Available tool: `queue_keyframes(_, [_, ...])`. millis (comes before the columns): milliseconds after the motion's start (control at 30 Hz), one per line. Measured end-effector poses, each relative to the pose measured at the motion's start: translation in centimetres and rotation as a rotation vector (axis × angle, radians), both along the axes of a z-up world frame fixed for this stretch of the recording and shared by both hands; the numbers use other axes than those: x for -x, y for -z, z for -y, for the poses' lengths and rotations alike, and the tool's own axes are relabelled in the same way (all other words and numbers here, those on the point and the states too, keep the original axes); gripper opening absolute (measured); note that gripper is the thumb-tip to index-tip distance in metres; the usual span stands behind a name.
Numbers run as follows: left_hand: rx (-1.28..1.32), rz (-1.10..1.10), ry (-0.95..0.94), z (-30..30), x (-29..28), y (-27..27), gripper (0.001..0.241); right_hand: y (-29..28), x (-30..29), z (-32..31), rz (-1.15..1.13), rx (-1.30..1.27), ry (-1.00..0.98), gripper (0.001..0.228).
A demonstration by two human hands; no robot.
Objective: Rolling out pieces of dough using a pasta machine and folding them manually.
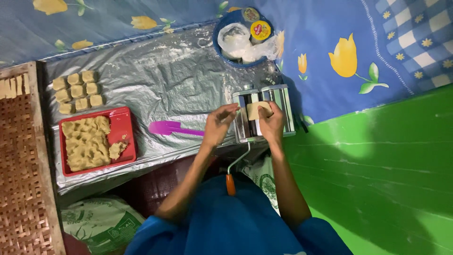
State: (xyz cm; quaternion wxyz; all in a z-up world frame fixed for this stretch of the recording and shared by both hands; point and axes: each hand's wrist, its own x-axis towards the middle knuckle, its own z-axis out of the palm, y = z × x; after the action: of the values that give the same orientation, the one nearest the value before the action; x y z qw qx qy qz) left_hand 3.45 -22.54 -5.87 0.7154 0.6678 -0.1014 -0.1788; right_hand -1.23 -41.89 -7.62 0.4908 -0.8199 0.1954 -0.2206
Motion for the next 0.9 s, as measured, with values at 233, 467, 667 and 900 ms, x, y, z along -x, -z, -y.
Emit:
queue_keyframes(233, [-0.240,0.520,0.270,3.5,-3.9,-3.5,0.047,-1.9,0.2,-1.2,0.050,0.048,0.036,0.024])
queue_keyframes(467, [-0.177,0.283,0.505,7.9,-6.0,0.3,0.037,3.0,1.7,1.1,0.080,-0.417,-0.133,0.055])
queue_keyframes(667, [-0.139,0.322,0.545,9.0,-6.4,3.6,0.015,-0.6,7.4,-1.6,0.124,-0.304,0.015,0.051])
queue_keyframes(900, [-0.040,0.226,0.585,9.0,-7.0,4.1,0.008,3.7,18.3,-7.5,-0.544,-0.425,-0.314,0.034])
